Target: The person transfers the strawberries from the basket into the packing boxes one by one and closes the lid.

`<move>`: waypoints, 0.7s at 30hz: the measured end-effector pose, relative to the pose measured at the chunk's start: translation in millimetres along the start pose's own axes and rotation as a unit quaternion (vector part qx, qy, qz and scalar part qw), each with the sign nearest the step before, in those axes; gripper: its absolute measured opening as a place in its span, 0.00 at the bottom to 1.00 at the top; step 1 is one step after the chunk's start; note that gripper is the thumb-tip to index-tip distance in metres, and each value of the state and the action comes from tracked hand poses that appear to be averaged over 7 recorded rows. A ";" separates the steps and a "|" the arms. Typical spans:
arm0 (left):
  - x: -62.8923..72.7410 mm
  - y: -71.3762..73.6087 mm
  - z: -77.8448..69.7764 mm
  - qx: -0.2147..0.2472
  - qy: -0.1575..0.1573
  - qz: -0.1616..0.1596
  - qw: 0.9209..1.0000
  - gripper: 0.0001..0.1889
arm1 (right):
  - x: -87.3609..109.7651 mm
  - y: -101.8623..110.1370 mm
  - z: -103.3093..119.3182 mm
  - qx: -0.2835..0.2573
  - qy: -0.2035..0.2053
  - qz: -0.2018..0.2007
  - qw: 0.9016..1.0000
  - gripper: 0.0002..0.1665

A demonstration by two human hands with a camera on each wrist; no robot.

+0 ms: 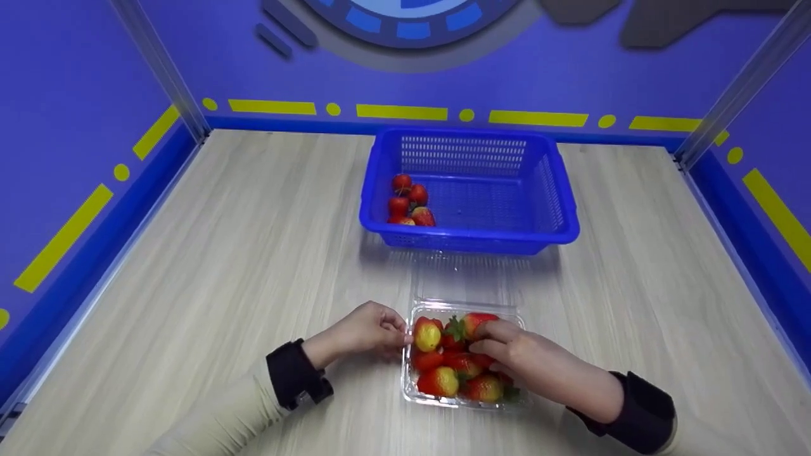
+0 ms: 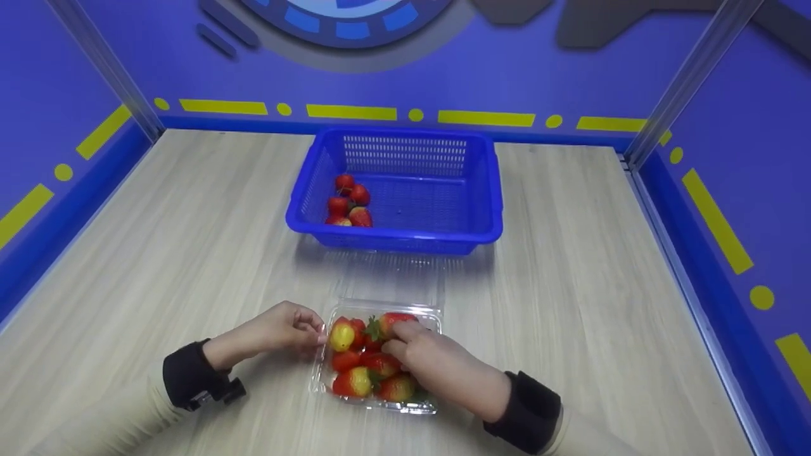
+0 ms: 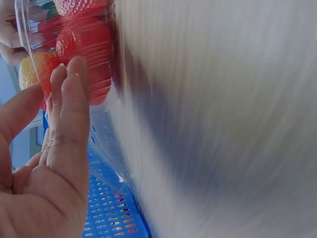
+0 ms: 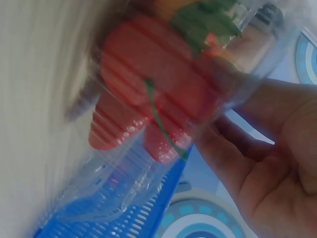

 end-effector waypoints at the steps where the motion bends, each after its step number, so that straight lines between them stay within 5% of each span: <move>1: 0.0 -0.3 0.0 0.002 0.000 0.000 1.000 0.08 | 0.4 -0.7 0.4 0.003 0.002 -0.005 1.000 0.20; 12: 1.0 -0.9 1.5 0.006 -0.005 -0.004 1.000 0.08 | 2.6 -3.4 5.6 0.057 0.006 -0.019 0.998 0.18; 21: 5.9 -4.0 -4.9 -0.064 -0.031 -0.003 0.997 0.10 | 5.2 0.6 8.6 0.082 -0.009 -0.018 0.996 0.21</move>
Point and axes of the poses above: each hand's wrist, its own x-axis away from the middle knuckle, its own y-axis out of the back of the hand, z = x × y, the point moved 7 cm from there along -x, towards the middle knuckle, and after that the axes turned 12 degrees about z, right-handed, at the moved point
